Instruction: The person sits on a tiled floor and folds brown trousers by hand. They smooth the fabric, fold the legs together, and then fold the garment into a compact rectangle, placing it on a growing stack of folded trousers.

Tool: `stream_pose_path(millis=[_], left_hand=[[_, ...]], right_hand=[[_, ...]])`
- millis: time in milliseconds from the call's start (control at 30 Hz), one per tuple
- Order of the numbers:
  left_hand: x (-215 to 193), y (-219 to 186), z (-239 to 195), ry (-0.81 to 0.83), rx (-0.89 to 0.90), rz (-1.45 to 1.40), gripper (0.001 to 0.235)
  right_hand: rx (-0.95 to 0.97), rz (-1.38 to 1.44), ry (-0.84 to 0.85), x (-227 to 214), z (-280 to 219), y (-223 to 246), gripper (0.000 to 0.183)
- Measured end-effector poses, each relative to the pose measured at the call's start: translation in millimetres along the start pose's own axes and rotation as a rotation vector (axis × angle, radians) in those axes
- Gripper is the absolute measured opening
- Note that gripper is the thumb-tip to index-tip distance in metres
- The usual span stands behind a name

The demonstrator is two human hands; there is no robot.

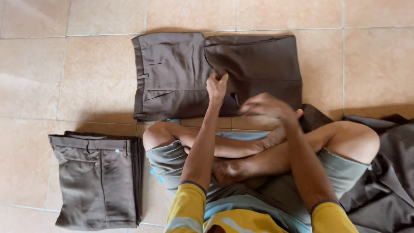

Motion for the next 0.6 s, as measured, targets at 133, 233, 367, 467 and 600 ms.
stream_pose_path(millis=[133,233,367,467,600], left_hand=[[51,-113,-23,0.096,0.224,-0.433,0.028],[58,-207,-73,0.232,0.425,-0.775,0.029],[22,-266,-116,0.385,0.667,-0.965,0.048],[14,-197,-100,0.355,0.471,-0.841,0.031],[40,3,-45,0.209,0.293,-0.373,0.041]], right_hand=[[-0.293,-0.428,0.282,41,18,17,0.041],[-0.058,-0.579,-0.082,26,50,-40,0.028],[0.582,-0.282,-0.510,-51,99,-253,0.071],[0.615,-0.310,-0.470,-56,91,-241,0.069],[0.663,-0.341,-0.399,-44,79,-219,0.066]])
Point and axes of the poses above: each hand's wrist, its own z-axis towards the middle knuckle, its own x-axis out of the palm, y = z × x, the point moved 1 cm from there along z, towards the middle knuckle, and after that the axes turned 1 degree about -y, right-handed, at the moved point
